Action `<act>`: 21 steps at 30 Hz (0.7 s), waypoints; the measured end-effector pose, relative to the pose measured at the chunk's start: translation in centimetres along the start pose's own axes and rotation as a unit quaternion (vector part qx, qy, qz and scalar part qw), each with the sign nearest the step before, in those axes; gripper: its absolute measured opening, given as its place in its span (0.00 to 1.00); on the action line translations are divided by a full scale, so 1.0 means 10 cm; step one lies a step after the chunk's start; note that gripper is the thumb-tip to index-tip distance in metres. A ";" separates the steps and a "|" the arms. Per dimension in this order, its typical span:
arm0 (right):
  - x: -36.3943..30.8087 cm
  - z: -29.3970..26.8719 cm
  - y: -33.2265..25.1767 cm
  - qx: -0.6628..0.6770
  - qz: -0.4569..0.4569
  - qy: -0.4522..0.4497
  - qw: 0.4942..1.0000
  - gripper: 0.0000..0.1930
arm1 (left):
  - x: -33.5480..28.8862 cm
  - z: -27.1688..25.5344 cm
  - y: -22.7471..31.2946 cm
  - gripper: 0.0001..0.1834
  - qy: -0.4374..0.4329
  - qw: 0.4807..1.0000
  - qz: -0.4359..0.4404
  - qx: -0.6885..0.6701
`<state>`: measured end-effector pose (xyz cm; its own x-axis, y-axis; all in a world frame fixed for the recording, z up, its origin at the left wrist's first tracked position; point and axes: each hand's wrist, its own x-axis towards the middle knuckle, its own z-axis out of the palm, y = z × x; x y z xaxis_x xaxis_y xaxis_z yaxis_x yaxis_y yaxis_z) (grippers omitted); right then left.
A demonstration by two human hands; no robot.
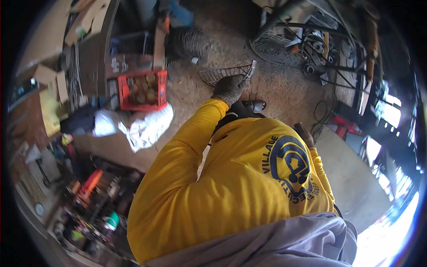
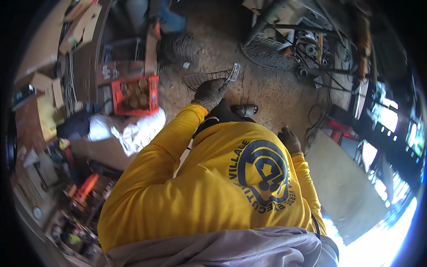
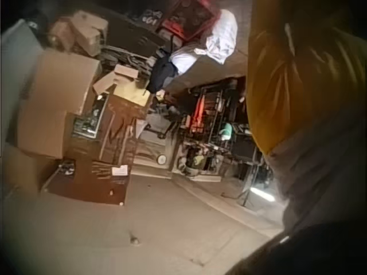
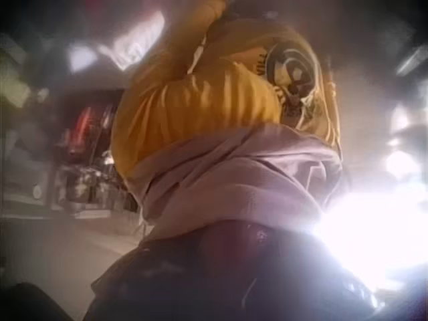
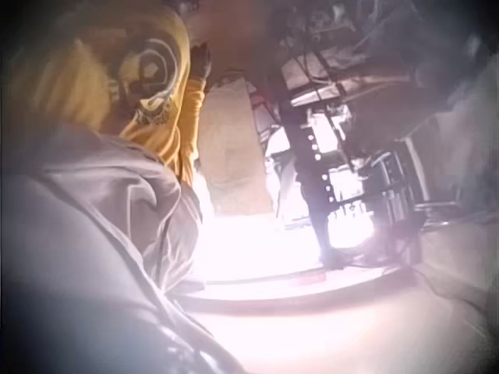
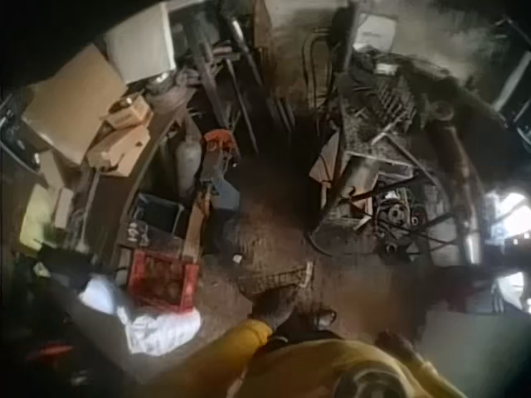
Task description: The person grinds a metal cage with a power tool, uses a hammer to shape the metal rods, and welds pieces together using a welding rod.
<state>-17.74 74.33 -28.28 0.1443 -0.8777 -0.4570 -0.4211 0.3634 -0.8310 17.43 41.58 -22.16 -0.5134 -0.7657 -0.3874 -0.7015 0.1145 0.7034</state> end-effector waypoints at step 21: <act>2.11 -0.39 -1.08 0.187 0.321 -0.101 0.923 0.10 | -1.74 0.80 -2.12 0.21 0.086 0.942 -0.324 -0.004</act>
<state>-13.65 50.64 -27.73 0.1525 -0.3819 -0.9115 -0.1437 0.9039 -0.4028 37.34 57.57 -35.12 0.1094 -0.7651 -0.6345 -0.8364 -0.4158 0.3571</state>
